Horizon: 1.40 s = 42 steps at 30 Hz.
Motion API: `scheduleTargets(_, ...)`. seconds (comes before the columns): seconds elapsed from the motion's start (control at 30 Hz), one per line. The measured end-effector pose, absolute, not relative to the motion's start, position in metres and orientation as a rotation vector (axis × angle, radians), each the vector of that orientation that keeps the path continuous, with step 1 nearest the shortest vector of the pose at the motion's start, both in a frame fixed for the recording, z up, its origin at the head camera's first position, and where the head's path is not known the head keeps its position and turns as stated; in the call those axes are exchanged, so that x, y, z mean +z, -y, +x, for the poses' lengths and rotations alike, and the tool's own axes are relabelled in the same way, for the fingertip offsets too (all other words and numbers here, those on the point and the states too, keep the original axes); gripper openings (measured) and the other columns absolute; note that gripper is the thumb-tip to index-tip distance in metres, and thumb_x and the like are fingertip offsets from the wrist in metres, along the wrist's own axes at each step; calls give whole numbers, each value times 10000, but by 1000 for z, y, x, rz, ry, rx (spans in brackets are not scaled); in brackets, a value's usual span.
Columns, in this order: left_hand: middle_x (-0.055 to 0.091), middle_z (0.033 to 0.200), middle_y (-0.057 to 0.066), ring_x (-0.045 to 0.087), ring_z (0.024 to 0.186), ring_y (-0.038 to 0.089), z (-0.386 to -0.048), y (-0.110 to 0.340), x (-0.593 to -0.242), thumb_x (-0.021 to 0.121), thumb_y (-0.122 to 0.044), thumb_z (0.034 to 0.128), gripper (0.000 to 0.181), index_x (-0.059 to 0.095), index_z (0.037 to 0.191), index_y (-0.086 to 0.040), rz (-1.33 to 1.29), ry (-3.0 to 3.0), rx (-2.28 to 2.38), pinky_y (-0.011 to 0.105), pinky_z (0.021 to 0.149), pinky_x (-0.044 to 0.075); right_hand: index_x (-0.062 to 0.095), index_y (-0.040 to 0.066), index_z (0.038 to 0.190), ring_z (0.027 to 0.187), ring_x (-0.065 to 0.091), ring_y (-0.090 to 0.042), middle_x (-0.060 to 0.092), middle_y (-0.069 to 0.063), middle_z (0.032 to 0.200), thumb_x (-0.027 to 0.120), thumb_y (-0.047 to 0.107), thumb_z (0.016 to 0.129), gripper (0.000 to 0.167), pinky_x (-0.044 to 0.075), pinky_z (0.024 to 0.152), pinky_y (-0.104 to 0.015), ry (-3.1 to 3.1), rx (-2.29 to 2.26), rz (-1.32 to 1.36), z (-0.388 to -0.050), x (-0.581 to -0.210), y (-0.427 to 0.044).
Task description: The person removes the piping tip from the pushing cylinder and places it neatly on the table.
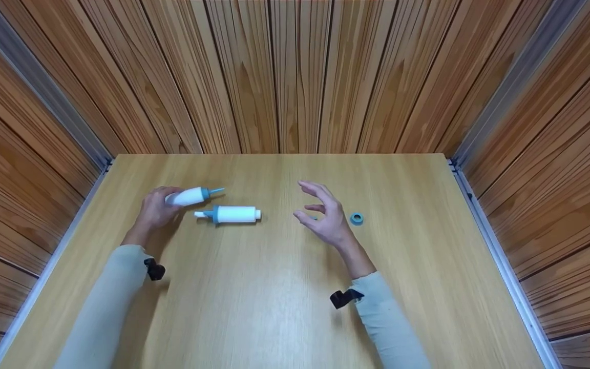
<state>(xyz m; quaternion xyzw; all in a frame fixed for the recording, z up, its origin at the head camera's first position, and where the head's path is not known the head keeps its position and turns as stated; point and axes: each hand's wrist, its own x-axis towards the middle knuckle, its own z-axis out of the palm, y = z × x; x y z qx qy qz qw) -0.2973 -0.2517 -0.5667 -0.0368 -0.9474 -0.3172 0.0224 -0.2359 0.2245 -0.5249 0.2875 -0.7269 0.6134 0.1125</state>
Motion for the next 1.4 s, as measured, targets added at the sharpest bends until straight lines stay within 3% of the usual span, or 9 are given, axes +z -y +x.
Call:
scheduleTargets(0.3, 664, 1534, 313, 573, 1466, 527, -294, 246, -552, 778, -2, 1011, 417, 724, 1424, 9, -174, 2916, -944, 725, 1292, 434, 552, -142, 1538, 1454, 646, -94, 656, 177, 1540, 754, -216, 908, 666, 631, 1068, -243, 2132, 1799, 836, -244, -533, -231)
scheduleTargets(0.6, 661, 1534, 310, 564, 1491, 530, -288, 239, -533, 797, -35, 1012, 422, 726, 1426, 2, -277, 2902, -893, 733, 1294, 427, 565, -158, 1509, 1431, 639, -130, 610, -243, 1549, 795, -215, 875, 676, 619, 1048, -229, 2155, 1715, 888, -251, -534, -240)
scheduleTargets(0.77, 684, 1509, 285, 582, 1461, 507, -283, 235, -527, 825, -64, 1004, 427, 737, 1419, -19, -336, 2867, -881, 732, 1276, 448, 576, -144, 1511, 1444, 623, -77, 570, -373, 1539, 803, -208, 873, 681, 615, 1052, -230, 2180, 1672, 906, -252, -535, -244)
scheduleTargets(0.97, 715, 1465, 275, 609, 1416, 497, -275, 228, -523, 844, -45, 983, 426, 751, 1399, -22, -433, 2826, -856, 711, 1241, 491, 614, -92, 1512, 1477, 558, 36, 556, -374, 1586, 821, -170, 886, 664, 585, 1074, -189, 2229, 1629, 901, -251, -533, -246)
scheduleTargets(1.4, 737, 1433, 238, 645, 1369, 456, -254, 205, -511, 866, -70, 973, 427, 770, 1389, -56, -529, 2783, -856, 644, 1197, 566, 631, -52, 1521, 1466, 550, 57, 594, -335, 1563, 849, -112, 894, 666, 567, 1080, -170, 2288, 1560, 901, -240, -531, -247)
